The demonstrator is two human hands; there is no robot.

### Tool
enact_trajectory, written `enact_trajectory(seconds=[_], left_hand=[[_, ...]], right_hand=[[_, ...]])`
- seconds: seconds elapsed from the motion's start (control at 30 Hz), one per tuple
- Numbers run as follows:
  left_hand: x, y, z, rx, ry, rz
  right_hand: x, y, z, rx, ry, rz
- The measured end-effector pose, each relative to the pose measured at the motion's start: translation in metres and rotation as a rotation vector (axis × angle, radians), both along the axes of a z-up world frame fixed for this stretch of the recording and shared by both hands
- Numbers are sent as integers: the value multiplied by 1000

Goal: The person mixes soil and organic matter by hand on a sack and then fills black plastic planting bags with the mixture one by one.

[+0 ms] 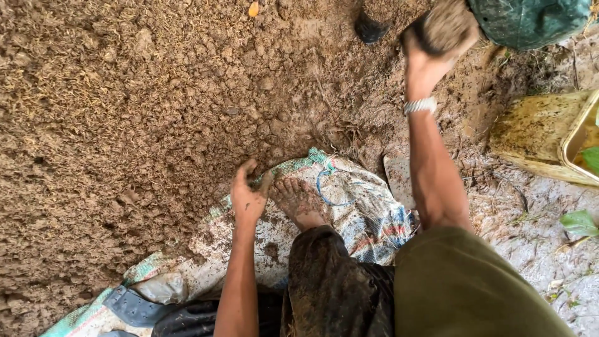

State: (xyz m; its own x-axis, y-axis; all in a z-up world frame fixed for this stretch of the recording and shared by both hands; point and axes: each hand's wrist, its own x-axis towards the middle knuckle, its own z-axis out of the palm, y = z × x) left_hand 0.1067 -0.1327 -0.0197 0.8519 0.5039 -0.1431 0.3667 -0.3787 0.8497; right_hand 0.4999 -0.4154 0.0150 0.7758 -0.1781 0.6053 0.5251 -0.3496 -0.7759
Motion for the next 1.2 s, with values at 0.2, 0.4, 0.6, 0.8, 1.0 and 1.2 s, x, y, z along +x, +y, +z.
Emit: enact_trajectory(seconds=[0.2, 0.4, 0.6, 0.8, 1.0, 1.2], left_hand=[[-39, 17, -26, 49, 335, 113], [-50, 22, -7, -1043, -137, 648], [-86, 41, 14, -719, -369, 813], [-136, 75, 31, 648, 466, 792], [-163, 83, 31, 328, 594, 909], [-207, 94, 13, 340, 664, 1179]], right_hand=[[157, -80, -136, -338, -91, -294], [88, -18, -69, -416, 690, -108], [-58, 42, -49, -174, 320, -90], [-239, 143, -13, -240, 470, 553], [-307, 190, 7, -457, 348, 1094], [-323, 189, -19, -709, 439, 1259]])
